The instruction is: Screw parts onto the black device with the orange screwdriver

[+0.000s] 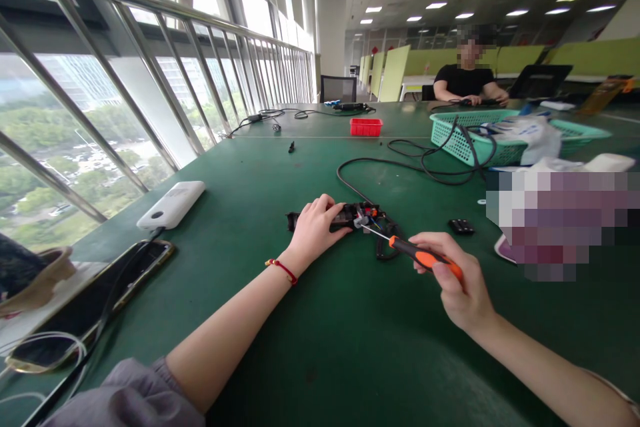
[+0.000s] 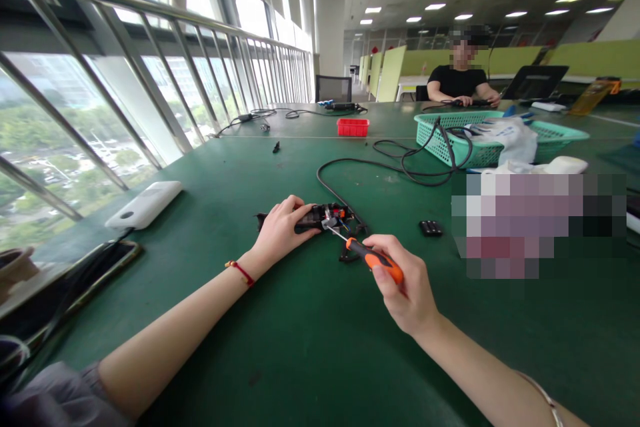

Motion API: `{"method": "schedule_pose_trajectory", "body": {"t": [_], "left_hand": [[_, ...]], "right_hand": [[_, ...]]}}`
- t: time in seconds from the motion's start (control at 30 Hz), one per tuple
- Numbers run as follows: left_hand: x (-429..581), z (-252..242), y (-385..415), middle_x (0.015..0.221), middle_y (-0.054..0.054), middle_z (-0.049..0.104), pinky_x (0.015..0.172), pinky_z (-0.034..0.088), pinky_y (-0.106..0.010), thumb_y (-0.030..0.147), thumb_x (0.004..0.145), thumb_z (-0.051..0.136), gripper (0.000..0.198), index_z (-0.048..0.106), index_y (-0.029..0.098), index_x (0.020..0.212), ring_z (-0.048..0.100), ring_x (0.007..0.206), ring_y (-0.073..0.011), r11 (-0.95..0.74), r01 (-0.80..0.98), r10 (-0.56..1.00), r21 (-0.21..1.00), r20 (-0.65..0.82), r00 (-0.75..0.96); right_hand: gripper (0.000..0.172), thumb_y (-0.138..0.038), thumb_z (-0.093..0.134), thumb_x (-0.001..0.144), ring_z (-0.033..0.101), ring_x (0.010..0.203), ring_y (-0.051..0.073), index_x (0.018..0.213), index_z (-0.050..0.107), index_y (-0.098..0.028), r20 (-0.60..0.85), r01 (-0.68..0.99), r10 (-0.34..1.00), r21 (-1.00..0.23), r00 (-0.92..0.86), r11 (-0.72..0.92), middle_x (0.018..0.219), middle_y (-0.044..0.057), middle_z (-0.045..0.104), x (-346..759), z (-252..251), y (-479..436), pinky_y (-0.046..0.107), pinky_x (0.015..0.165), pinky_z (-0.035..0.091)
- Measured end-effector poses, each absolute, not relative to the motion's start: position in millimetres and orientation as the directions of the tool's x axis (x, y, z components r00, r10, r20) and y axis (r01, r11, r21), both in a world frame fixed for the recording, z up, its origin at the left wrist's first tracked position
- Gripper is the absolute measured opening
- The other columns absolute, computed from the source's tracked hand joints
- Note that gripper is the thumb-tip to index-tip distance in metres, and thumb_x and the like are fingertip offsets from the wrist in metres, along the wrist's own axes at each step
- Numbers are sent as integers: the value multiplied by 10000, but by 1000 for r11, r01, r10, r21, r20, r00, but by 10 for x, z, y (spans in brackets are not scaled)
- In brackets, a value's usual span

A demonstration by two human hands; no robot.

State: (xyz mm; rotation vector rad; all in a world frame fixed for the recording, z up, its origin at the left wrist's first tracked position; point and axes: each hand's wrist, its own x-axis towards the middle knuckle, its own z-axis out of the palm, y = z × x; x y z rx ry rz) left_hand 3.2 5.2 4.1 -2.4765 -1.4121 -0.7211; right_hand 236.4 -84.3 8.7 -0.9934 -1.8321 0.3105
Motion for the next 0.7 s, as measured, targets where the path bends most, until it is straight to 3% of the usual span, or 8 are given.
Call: {"method": "schedule_pose_trajectory", "body": {"t": [0.07,0.17,0.33,0.53,0.7], "left_hand": [[44,45,39,1017,-68,509,799,444,-345,386,771,639,428,564,185,1141,527,918,-216,-521,851,753,65,503,423],[51,45,32,1019,-69,509,792,445,-344,387,772,635,422,563,192,1139,530,908,-215,-526,848,752,63,501,429],[35,47,45,1022,-69,509,797,445,-339,388,778,623,421,557,199,1149,531,912,-216,-537,841,748,60,495,442],[27,62,52,1071,-82,516,863,427,-359,324,789,582,467,502,170,1223,526,975,-225,-591,804,725,70,484,490],[20,64,58,1114,-85,508,980,349,-405,155,742,525,554,451,180,1290,476,1062,-240,-627,775,701,72,487,521]], "right_hand": [[270,-335,331,888,589,568,139,952,561,-208,690,523,693,-520,-209,675,734,26,635,2340,101,-860,266,510,463],[190,-244,410,855,591,548,126,996,533,-216,744,553,634,-444,-212,705,732,18,634,2313,82,-874,250,505,479],[342,-177,585,721,627,735,191,1046,479,-191,844,511,526,-408,-104,757,854,61,583,2347,16,-839,334,618,551],[260,-157,590,750,612,684,171,989,510,-217,859,594,445,-224,-254,772,775,28,592,2367,79,-839,320,584,532],[291,-185,598,726,612,784,207,1003,512,-207,869,583,483,-337,-110,739,833,56,592,2377,59,-834,361,636,532]]}}
